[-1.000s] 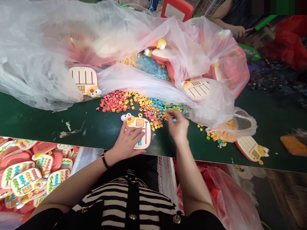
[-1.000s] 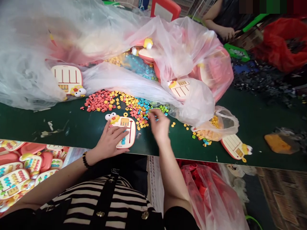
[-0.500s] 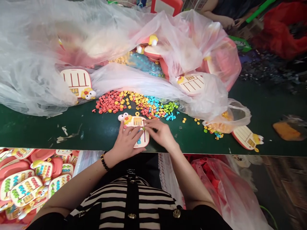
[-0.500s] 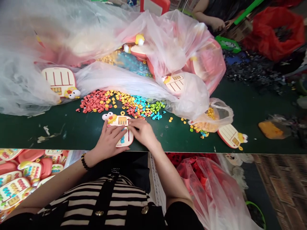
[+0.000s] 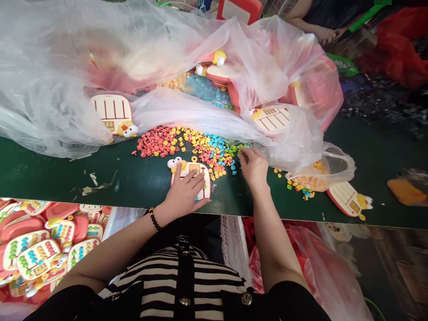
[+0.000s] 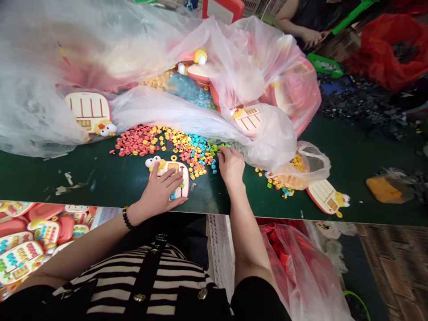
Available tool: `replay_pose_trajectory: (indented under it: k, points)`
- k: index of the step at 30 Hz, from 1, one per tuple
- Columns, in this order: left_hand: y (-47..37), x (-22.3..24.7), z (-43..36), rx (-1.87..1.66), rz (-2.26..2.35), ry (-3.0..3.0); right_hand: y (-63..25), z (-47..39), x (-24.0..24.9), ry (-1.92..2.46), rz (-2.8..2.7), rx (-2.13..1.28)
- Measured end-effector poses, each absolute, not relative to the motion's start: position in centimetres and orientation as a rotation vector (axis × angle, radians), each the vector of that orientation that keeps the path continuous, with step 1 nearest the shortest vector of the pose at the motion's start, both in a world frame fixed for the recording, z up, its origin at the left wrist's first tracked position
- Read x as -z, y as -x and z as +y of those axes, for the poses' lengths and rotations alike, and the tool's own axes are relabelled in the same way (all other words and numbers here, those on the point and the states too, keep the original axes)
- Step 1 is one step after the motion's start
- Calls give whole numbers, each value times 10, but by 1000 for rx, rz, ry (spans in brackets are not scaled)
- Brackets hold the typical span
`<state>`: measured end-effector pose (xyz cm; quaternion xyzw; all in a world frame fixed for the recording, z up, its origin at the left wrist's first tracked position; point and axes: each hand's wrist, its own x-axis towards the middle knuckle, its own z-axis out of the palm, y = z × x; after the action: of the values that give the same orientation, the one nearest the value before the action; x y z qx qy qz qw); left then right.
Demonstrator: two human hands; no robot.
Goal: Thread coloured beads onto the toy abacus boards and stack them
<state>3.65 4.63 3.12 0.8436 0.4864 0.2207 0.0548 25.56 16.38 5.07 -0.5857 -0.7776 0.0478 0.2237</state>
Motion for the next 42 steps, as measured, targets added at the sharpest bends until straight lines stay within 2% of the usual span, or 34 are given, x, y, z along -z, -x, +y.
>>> replay_pose_trajectory:
  k: [4, 8, 12, 15, 17, 20, 23, 36, 42]
  points:
    - [-36, -32, 46, -686, 1477, -2563, -218, 138, -45, 1311, -2229, -368]
    - [-36, -32, 47, -718, 1510, -2527, -189, 118, -27, 1225, -2343, -369]
    - [-38, -31, 47, -795, 1555, -2481, -197, 104, -31, 1134, -2451, -401]
    - [-38, -31, 47, -791, 1567, -2476, -216, 104, -45, 1009, -2464, -556]
    - [-38, -32, 47, -724, 1557, -2495, -230, 116, -51, 1128, -2296, -548]
    - [-37, -34, 47, -610, 1527, -2551, -246, 149, -50, 1552, -1951, -366]
    - [-37, -35, 48, -583, 1528, -2587, -251, 180, -43, 1763, -1951, -411]
    - [-37, -36, 50, -604, 1529, -2620, -253, 190, -39, 1635, -2184, -410]
    - [-37, -37, 50, -591, 1544, -2623, -247, 187, -44, 1612, -2032, -239]
